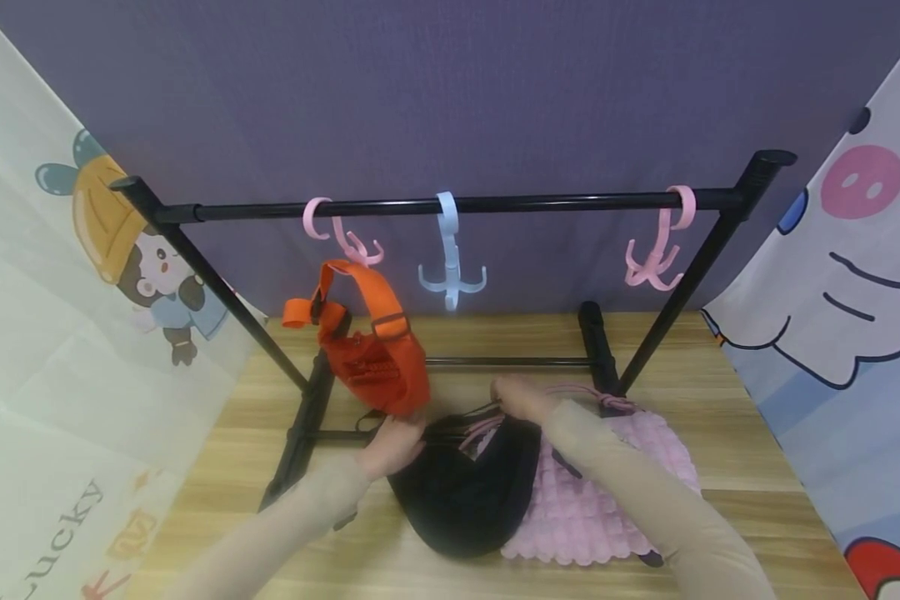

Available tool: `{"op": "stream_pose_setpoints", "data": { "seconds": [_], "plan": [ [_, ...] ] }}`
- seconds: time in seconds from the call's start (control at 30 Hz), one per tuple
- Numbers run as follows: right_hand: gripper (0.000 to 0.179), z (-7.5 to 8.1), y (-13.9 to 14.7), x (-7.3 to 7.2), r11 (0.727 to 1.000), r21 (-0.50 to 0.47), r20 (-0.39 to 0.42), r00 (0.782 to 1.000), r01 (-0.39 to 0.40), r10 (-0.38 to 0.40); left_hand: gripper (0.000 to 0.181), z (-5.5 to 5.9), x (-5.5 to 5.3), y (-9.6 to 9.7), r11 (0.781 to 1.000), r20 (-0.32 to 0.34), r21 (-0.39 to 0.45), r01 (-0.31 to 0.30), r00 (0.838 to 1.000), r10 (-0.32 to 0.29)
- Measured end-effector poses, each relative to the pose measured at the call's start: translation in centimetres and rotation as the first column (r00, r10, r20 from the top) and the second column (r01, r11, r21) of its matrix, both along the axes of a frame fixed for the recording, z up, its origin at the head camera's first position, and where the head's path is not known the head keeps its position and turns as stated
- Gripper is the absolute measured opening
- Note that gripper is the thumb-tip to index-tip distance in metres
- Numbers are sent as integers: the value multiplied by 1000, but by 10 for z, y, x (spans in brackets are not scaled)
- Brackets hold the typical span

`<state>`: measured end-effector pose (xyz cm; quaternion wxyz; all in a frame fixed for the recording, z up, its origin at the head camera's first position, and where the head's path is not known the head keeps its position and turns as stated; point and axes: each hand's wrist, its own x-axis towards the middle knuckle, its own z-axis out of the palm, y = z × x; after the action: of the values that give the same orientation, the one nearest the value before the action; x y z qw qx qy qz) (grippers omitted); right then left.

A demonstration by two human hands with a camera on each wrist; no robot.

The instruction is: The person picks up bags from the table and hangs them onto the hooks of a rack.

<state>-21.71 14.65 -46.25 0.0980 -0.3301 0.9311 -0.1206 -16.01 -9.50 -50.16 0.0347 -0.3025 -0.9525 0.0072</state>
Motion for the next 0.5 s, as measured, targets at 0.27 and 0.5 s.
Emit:
{"op": "stream_pose_setpoints", "data": {
  "seconds": [0.27,0.5],
  "plan": [
    [9,2,2,5,998,-58,-36,999,-29,27,7,-8,2,-4,996,-174,-12,86,981,-87],
    [8,4,0,10,992,-118,-36,999,-32,28,10,-11,4,-6,994,-218,-17,107,970,-108]
  ]
}}
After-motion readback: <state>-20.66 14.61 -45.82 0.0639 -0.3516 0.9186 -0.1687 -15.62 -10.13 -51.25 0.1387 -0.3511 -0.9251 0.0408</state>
